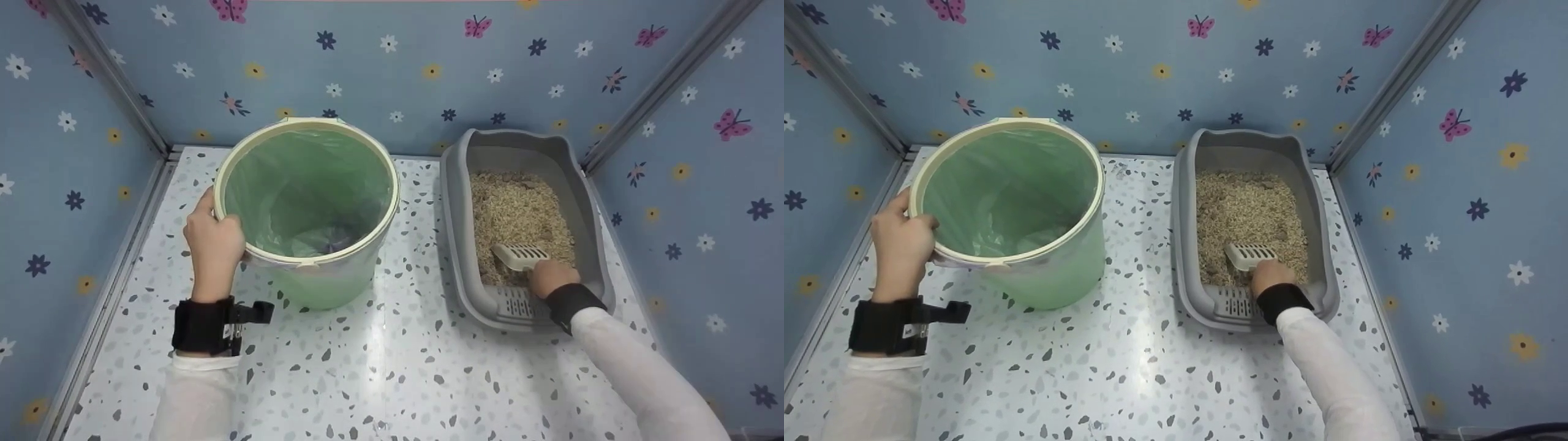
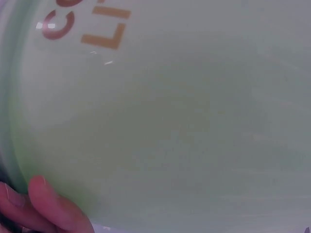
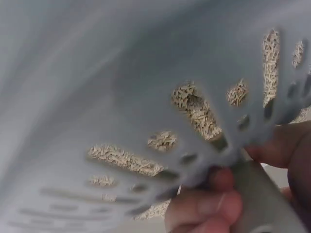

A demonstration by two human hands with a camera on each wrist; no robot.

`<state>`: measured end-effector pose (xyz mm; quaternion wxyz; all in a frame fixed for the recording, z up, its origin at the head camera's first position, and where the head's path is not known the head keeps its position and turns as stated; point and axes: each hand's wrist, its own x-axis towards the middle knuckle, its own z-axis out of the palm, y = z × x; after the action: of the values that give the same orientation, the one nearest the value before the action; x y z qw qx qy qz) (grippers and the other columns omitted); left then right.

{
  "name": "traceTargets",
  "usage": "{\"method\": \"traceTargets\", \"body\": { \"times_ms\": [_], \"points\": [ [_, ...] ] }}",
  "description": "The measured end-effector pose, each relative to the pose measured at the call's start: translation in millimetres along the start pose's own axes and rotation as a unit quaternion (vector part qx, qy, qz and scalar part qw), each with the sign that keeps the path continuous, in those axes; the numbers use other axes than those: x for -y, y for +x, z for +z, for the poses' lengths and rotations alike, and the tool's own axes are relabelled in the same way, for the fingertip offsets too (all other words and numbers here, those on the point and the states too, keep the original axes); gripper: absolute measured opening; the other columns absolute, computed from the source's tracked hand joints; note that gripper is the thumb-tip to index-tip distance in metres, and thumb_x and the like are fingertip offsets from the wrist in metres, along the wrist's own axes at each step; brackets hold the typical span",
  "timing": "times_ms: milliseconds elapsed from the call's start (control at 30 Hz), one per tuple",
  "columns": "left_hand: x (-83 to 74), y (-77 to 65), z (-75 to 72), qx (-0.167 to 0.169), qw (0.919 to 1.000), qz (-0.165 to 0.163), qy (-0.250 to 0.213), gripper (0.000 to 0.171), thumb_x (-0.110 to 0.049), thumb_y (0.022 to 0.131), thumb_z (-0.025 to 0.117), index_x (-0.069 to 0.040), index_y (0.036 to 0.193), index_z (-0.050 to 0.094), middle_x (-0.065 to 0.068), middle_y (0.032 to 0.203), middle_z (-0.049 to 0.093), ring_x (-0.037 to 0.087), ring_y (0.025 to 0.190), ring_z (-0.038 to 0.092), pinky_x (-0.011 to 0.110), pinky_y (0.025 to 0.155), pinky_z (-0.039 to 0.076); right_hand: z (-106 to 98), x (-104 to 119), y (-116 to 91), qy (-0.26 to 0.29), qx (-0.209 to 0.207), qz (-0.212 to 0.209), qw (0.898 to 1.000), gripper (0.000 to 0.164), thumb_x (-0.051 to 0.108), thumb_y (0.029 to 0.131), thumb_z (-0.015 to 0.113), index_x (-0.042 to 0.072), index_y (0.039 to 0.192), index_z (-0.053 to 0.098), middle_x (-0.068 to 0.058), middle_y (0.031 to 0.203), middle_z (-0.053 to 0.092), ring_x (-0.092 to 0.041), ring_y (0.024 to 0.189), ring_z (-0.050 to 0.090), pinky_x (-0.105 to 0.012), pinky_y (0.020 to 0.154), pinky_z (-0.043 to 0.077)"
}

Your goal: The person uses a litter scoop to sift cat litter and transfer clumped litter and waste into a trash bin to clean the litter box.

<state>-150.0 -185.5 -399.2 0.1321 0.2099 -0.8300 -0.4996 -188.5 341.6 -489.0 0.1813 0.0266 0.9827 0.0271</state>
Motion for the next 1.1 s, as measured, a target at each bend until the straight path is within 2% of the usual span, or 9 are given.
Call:
{"method": "traceTargets", "body": {
  "times_ms": [133,233,400,500,667,833,933,1033,1100],
  "points": [
    [-0.7,-0.4,-0.6,-0.004,1.0,0.002,0.009,0.062,0.001,0.083,0.035,-0.018,0.14,0.047,0.019,0.118,0.063,0.035,0.081,0.065,0.025,0.047,0.049,-6.2,-2.2,-2.7,-0.011,0.002,-0.002,1.0,0.026,0.009,0.091,0.047,-0.007,0.082,0.065,-0.028,0.08,0.065,-0.041,0.073,0.064,-0.058,0.065,0.051],
    [-1.1,-0.5,-0.5,-0.005,0.9999,0.004,0.014,0.062,0.001,0.083,0.036,-0.017,0.141,0.046,0.018,0.12,0.062,0.034,0.084,0.065,0.025,0.052,0.048,-10.4,-5.1,-3.9,-0.026,-0.017,-0.014,0.999,0.027,0.01,0.092,0.047,-0.009,0.081,0.064,-0.027,0.076,0.064,-0.042,0.071,0.063,-0.058,0.064,0.051],
    [-0.4,-0.8,0.2,0.001,1.0,-0.007,0.006,0.062,0.0,0.084,0.035,-0.016,0.144,0.042,0.02,0.121,0.061,0.036,0.079,0.066,0.027,0.043,0.05,-17.9,-12.0,-3.4,-0.053,-0.058,-0.063,0.995,0.035,0.018,0.094,0.052,-0.003,0.066,0.06,-0.017,0.057,0.057,-0.033,0.053,0.057,-0.054,0.051,0.049],
    [0.3,-0.2,0.4,0.006,0.9999,-0.012,0.002,0.063,0.0,0.085,0.035,-0.016,0.145,0.039,0.022,0.12,0.061,0.036,0.075,0.067,0.03,0.039,0.05,-24.0,-15.9,-3.9,-0.082,-0.066,-0.094,0.99,0.036,0.018,0.093,0.055,0.002,0.06,0.057,-0.012,0.052,0.052,-0.027,0.047,0.052,-0.052,0.046,0.048],
    [1.4,1.2,0.1,0.007,0.9999,-0.015,0.004,0.063,0.0,0.085,0.035,-0.017,0.145,0.04,0.021,0.121,0.061,0.034,0.077,0.067,0.028,0.041,0.05,-39.4,-21.6,-4.5,-0.081,-0.082,-0.1,0.988,0.045,0.022,0.096,0.05,0.004,0.055,0.05,-0.013,0.051,0.052,-0.03,0.046,0.053,-0.052,0.047,0.048],
    [1.3,1.3,0.1,0.009,0.9999,-0.015,0.001,0.063,0.0,0.084,0.035,-0.017,0.145,0.04,0.021,0.12,0.061,0.035,0.077,0.067,0.028,0.041,0.05,-62.4,-31.0,-3.3,-0.067,-0.032,-0.096,0.993,0.046,0.024,0.098,0.046,0.003,0.057,0.052,-0.016,0.059,0.059,-0.032,0.052,0.057,-0.055,0.056,0.05],
    [1.2,1.1,0.3,0.005,1.0,-0.005,-0.002,0.062,0.001,0.084,0.035,-0.016,0.142,0.044,0.021,0.118,0.062,0.035,0.077,0.067,0.027,0.041,0.05,-74.9,-36.7,-2.6,-0.069,0.005,-0.095,0.993,0.042,0.023,0.098,0.044,-0.006,0.073,0.061,-0.022,0.071,0.064,-0.036,0.063,0.061,-0.057,0.064,0.05],
    [1.3,1.0,0.5,0.002,1.0,0.003,-0.002,0.061,0.002,0.083,0.035,-0.016,0.14,0.047,0.02,0.118,0.063,0.034,0.081,0.067,0.022,0.044,0.049,-85.7,-41.8,-2.5,-0.062,0.041,-0.089,0.993,0.04,0.024,0.098,0.043,-0.009,0.092,0.064,-0.025,0.082,0.066,-0.039,0.072,0.063,-0.058,0.069,0.05],
    [1.0,1.0,0.7,0.001,1.0,0.005,0.0,0.061,0.002,0.083,0.035,-0.016,0.14,0.048,0.02,0.118,0.063,0.036,0.082,0.066,0.022,0.044,0.049,-91.9,-45.4,-1.9,-0.054,0.07,-0.082,0.993,0.041,0.025,0.098,0.042,-0.009,0.093,0.064,-0.024,0.085,0.066,-0.037,0.073,0.063,-0.055,0.068,0.051]
  ]
}}
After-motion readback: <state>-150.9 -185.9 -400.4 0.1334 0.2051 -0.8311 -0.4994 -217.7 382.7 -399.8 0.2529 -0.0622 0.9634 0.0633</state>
